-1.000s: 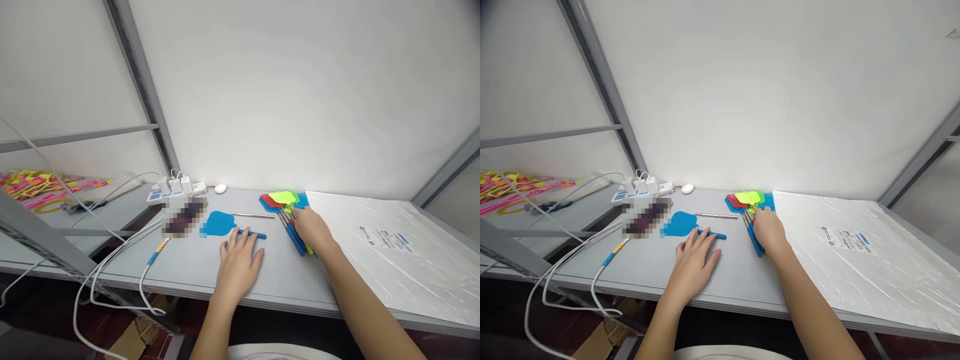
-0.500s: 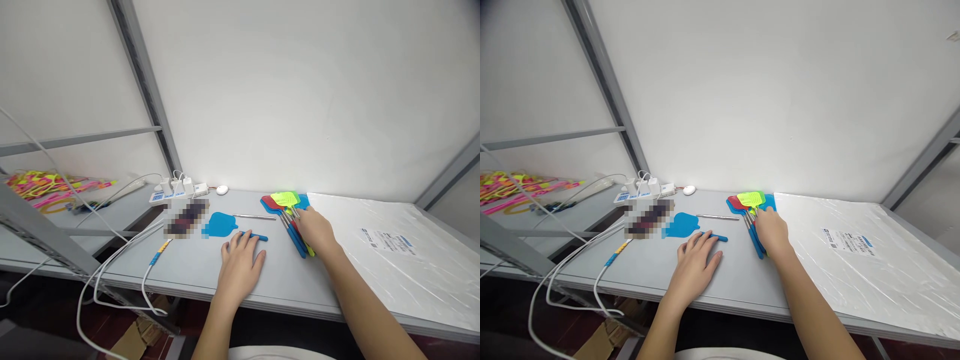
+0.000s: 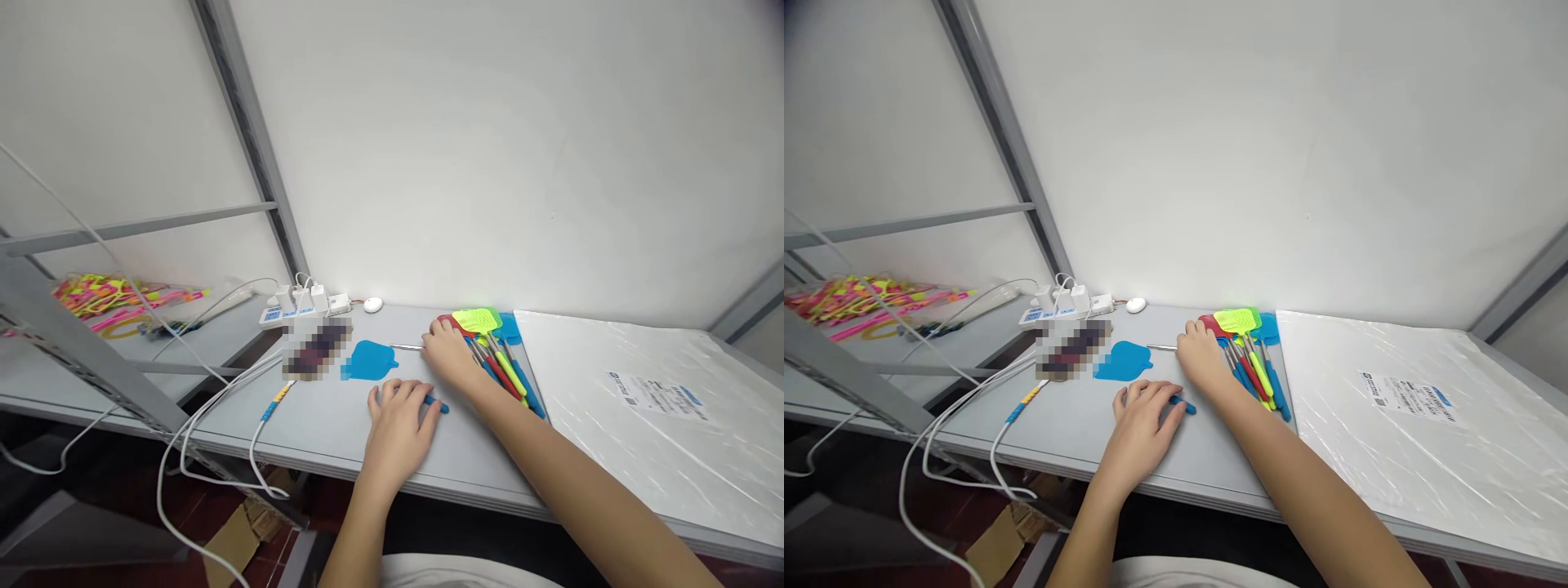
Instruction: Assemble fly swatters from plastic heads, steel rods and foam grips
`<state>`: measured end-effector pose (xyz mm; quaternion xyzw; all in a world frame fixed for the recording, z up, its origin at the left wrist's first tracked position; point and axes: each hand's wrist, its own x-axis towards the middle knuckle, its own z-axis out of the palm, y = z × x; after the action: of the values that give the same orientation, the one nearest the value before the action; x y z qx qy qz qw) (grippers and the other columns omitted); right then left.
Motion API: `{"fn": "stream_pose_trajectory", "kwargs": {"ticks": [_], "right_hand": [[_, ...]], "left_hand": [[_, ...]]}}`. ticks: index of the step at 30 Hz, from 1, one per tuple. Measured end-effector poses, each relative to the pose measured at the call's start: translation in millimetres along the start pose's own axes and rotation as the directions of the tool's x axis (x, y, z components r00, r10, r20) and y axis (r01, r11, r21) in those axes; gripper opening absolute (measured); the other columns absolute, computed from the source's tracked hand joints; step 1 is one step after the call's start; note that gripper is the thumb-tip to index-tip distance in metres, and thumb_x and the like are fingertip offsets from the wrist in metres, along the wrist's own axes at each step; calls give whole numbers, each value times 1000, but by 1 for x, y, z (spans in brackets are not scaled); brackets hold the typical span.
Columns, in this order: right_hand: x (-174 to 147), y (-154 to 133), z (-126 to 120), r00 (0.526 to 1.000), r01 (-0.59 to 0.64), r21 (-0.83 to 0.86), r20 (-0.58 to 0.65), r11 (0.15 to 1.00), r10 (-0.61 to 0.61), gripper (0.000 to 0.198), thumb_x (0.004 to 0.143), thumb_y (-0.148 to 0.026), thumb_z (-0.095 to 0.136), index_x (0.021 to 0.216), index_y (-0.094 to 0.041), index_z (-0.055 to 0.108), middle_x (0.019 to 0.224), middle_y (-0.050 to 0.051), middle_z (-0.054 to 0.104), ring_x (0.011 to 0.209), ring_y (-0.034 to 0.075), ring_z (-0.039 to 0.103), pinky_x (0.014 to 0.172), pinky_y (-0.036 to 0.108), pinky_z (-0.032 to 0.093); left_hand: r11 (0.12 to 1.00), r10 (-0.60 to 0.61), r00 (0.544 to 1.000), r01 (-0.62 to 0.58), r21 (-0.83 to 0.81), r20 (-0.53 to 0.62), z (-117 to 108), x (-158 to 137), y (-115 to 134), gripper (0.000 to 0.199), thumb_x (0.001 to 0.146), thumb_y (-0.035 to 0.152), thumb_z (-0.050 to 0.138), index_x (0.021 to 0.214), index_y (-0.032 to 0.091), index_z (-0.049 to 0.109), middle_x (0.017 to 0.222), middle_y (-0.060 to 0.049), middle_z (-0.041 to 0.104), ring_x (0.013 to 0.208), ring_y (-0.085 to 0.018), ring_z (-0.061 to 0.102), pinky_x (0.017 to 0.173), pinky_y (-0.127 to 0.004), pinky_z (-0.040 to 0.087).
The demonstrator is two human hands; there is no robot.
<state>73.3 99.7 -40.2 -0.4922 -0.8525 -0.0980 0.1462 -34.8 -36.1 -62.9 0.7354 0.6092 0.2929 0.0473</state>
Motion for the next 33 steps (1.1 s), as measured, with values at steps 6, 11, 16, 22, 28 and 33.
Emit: {"fn": "stream_pose_trajectory", "kwargs": {"ticks": [6, 11, 16, 22, 28, 33], "right_hand": [[-11, 1, 8, 1000, -11, 40, -4, 999, 11, 28, 93, -34, 58, 115, -16, 60, 118, 8, 61, 104, 21, 61, 90, 44, 50], [-25, 2, -24, 984, -73, 223, -145, 972, 107, 10, 88, -21, 54, 84, -15, 61, 86, 9, 67, 83, 20, 62, 79, 34, 46], [-76, 10, -42, 872, -165, 483, -336, 860, 356, 23, 100, -28, 28, 109, -19, 46, 68, -2, 58, 53, 12, 55, 55, 25, 43], [-149, 12, -22, 416, 288, 877, -477, 386, 774, 8, 89, -29, 53, 94, -23, 50, 70, -5, 51, 53, 10, 50, 51, 24, 43], [-173, 12, -21, 571, 122, 976, -220, 183, 791, 8, 90, -30, 56, 92, -22, 54, 66, -3, 56, 54, 11, 50, 50, 23, 41], [-170, 17, -23, 659, 23, 999, 19, -45, 752, 15, 89, -36, 59, 94, -22, 57, 67, -2, 60, 50, 10, 48, 50, 24, 41]], "left_hand": [[1000, 28, 1000, -28, 2, 8, 2, -1, -5, 25, 88, 12, 46, 96, 28, 64, 119, -1, 64, 123, -28, 44, 107, -58, 20], [995, 84, 996, -81, -65, 35, 2, -1, -8, 21, 88, 11, 44, 89, 24, 61, 126, -2, 61, 129, -25, 42, 106, -47, 34], [984, 119, 989, -106, -141, 87, 2, -1, -9, 17, 90, 16, 44, 91, 24, 60, 138, -4, 55, 138, -24, 38, 112, -45, 33], [975, 116, 982, -84, -207, 149, 2, -1, -9, 38, 86, 9, 43, 117, 28, 56, 157, -1, 31, 140, -20, 36, 108, -36, 38], [997, -43, 999, 44, 69, -20, 10, 4, -8, 34, 92, 28, 49, 125, 24, 53, 124, -10, 58, 117, -31, 50, 93, -47, 42], [995, -42, 999, 38, 92, 35, 9, 5, -8, 22, 96, 36, 43, 91, 22, 59, 98, -7, 63, 96, -28, 54, 81, -42, 40]]}}
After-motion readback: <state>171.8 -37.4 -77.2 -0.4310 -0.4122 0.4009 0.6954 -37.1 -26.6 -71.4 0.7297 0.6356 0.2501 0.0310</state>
